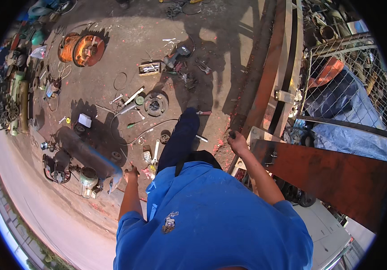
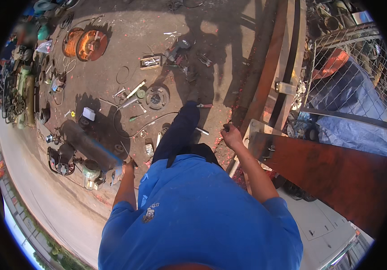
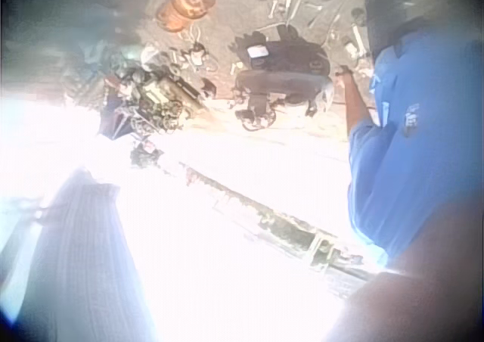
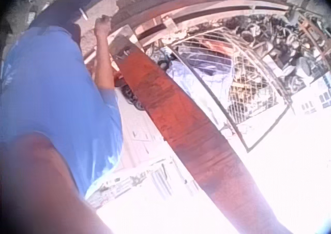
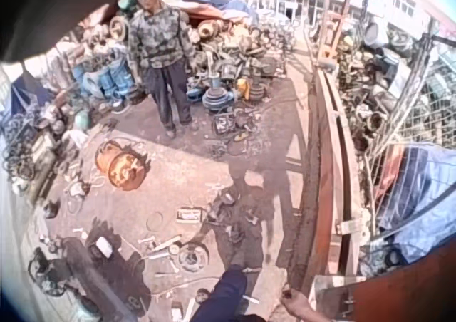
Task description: The person uses a screwdriver to tighten screws on a motor and then moves a large orange winch with a chain. The person handles small parts from a container and positions the winch on a metal frame.
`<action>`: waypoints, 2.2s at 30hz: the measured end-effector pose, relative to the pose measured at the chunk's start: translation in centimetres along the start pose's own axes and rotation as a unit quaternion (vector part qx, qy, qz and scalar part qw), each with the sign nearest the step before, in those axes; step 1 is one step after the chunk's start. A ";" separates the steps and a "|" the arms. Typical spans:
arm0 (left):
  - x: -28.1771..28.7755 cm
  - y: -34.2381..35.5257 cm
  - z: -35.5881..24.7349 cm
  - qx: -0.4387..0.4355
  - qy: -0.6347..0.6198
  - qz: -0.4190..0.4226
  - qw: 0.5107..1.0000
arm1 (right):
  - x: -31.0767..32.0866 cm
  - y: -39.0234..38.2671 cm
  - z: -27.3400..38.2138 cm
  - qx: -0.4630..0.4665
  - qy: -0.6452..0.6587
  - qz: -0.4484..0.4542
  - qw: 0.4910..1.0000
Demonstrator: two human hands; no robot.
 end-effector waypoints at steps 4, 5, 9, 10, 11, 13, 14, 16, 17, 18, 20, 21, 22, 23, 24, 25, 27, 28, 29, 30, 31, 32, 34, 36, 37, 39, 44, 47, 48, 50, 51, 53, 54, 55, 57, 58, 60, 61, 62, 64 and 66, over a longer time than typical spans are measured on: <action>-4.4 0.9 -8.3 0.011 0.045 0.113 0.993 | 5.5 8.2 1.2 -0.066 0.033 -0.044 0.996; -4.7 0.8 -12.9 0.011 0.064 0.139 0.988 | 7.1 9.6 1.3 -0.087 0.053 -0.063 0.993; -3.4 -4.8 -37.4 -0.129 0.004 0.215 0.968 | 14.0 13.6 1.7 -0.139 0.119 -0.142 0.973; -1.5 -7.0 -44.0 -0.168 -0.015 0.215 0.962 | 15.5 14.6 2.0 -0.150 0.139 -0.160 0.966; -1.3 -5.8 -48.2 -0.214 0.001 0.197 0.957 | 16.7 15.3 2.2 -0.175 0.161 -0.179 0.955; -0.1 -6.6 -58.3 -0.298 -0.007 0.193 0.935 | 20.0 15.7 1.1 -0.229 0.201 -0.233 0.923; 1.0 -7.7 -62.9 -0.318 -0.021 0.191 0.929 | 21.8 16.2 -0.4 -0.230 0.198 -0.259 0.917; 3.0 -9.0 -72.4 -0.384 -0.041 0.140 0.912 | 26.1 18.5 -5.1 -0.185 0.155 -0.324 0.915; 4.0 -9.2 -77.1 -0.424 -0.046 0.087 0.900 | 28.1 19.5 -5.7 -0.173 0.147 -0.344 0.911; 6.5 -11.6 -82.1 -0.449 -0.064 0.064 0.889 | 30.1 20.2 -6.2 -0.184 0.161 -0.351 0.904; 11.6 -17.7 -91.7 -0.477 -0.104 0.052 0.871 | 34.4 21.2 -8.2 -0.219 0.165 -0.378 0.884; 14.3 -21.1 -96.3 -0.478 -0.127 0.063 0.867 | 36.4 21.7 -9.9 -0.243 0.155 -0.394 0.873; 15.8 -22.4 -100.1 -0.491 -0.147 0.043 0.858 | 38.5 22.5 -11.1 -0.277 0.129 -0.399 0.865; 18.1 -23.9 -103.4 -0.501 -0.163 0.016 0.850 | 39.2 24.2 -13.4 -0.312 0.168 -0.388 0.851; 19.3 -25.5 -106.8 -0.504 -0.183 0.004 0.844 | 40.1 25.5 -16.1 -0.350 0.205 -0.382 0.830; 20.6 -28.3 -109.8 -0.514 -0.177 -0.017 0.839 | 42.0 26.3 -17.2 -0.345 0.205 -0.405 0.822; 22.0 -33.7 -115.4 -0.525 -0.162 -0.039 0.835 | 44.7 27.5 -20.8 -0.376 0.245 -0.441 0.777; 22.8 -35.8 -117.3 -0.521 -0.155 -0.052 0.838 | 45.4 29.0 -22.3 -0.407 0.283 -0.445 0.746; 22.6 -37.3 -119.5 -0.521 -0.145 -0.057 0.839 | 46.1 29.4 -22.1 -0.405 0.334 -0.436 0.731; 21.9 -38.5 -121.8 -0.523 -0.140 -0.060 0.839 | 47.2 30.1 -21.5 -0.390 0.389 -0.432 0.714; 21.5 -39.9 -123.9 -0.524 -0.135 -0.065 0.839 | 48.3 30.6 -20.7 -0.376 0.443 -0.426 0.694; 21.0 -41.6 -125.8 -0.525 -0.129 -0.068 0.838 | 48.8 32.0 -21.3 -0.371 0.478 -0.422 0.676; 20.2 -43.8 -129.6 -0.520 -0.048 -0.133 0.842 | 49.5 34.6 -22.6 -0.364 0.543 -0.410 0.636; 19.3 -44.3 -133.7 -0.530 0.043 -0.214 0.819 | 50.2 36.7 -23.7 -0.354 0.572 -0.402 0.621; 18.7 -45.1 -135.4 -0.527 0.057 -0.224 0.818 | 51.1 37.8 -23.8 -0.354 0.558 -0.389 0.642; 17.4 -46.8 -138.2 -0.517 0.086 -0.243 0.816 | 52.3 39.5 -23.2 -0.354 0.527 -0.360 0.683; 15.2 -48.7 -144.2 -0.498 0.140 -0.263 0.814 | 50.1 43.2 -33.0 -0.357 0.493 -0.310 0.730; 15.2 -48.2 -145.1 -0.501 0.150 -0.278 0.806 | 49.0 45.9 -38.0 -0.326 0.349 -0.275 0.835; 15.2 -48.2 -145.3 -0.502 0.155 -0.281 0.804 | 48.5 46.7 -38.8 -0.311 0.294 -0.258 0.866; 14.3 -47.4 -145.8 -0.492 0.163 -0.274 0.810 | 48.2 47.9 -40.2 -0.297 0.209 -0.226 0.904; 13.5 -46.6 -145.6 -0.486 0.166 -0.268 0.815 | 48.3 48.2 -41.0 -0.298 0.178 -0.211 0.914; 12.5 -44.8 -144.8 -0.469 0.167 -0.251 0.830 | 47.4 48.4 -42.6 -0.331 0.171 -0.179 0.911; 12.2 -43.8 -144.2 -0.458 0.167 -0.237 0.840 | 46.7 48.3 -43.3 -0.343 0.166 -0.163 0.910; 12.7 -43.5 -142.9 -0.443 0.192 -0.254 0.838 | 45.5 47.9 -44.1 -0.345 0.156 -0.144 0.914; 12.0 -45.0 -144.1 -0.479 0.186 -0.264 0.817 | 46.9 48.6 -40.9 -0.354 0.282 -0.221 0.864; 11.8 -44.6 -143.5 -0.490 0.182 -0.258 0.812 | 48.2 48.4 -38.0 -0.352 0.401 -0.276 0.800; 11.1 -43.2 -141.4 -0.502 0.192 -0.239 0.809 | 48.8 46.8 -33.3 -0.335 0.574 -0.345 0.663; 10.9 -42.4 -140.5 -0.511 0.188 -0.228 0.807 | 49.6 46.1 -30.2 -0.321 0.618 -0.354 0.624; 9.8 -41.7 -139.1 -0.522 0.182 -0.196 0.810 | 50.4 45.8 -27.2 -0.306 0.647 -0.354 0.603; 6.4 -40.8 -137.3 -0.549 0.161 -0.102 0.814 | 52.7 46.1 -20.4 -0.255 0.675 -0.318 0.615; 2.4 -39.7 -133.8 -0.549 0.148 0.036 0.822 | 53.6 46.2 -15.5 -0.310 0.611 -0.294 0.666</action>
Point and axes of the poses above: each hand's wrist, its own y-axis towards the middle knuckle, its own x-axis out of the back of the hand, z = x × y, the point moved 9 cm from there along y, towards the middle knuckle, and after that the axes turned 13 degrees about y, right-handed, at the moved point
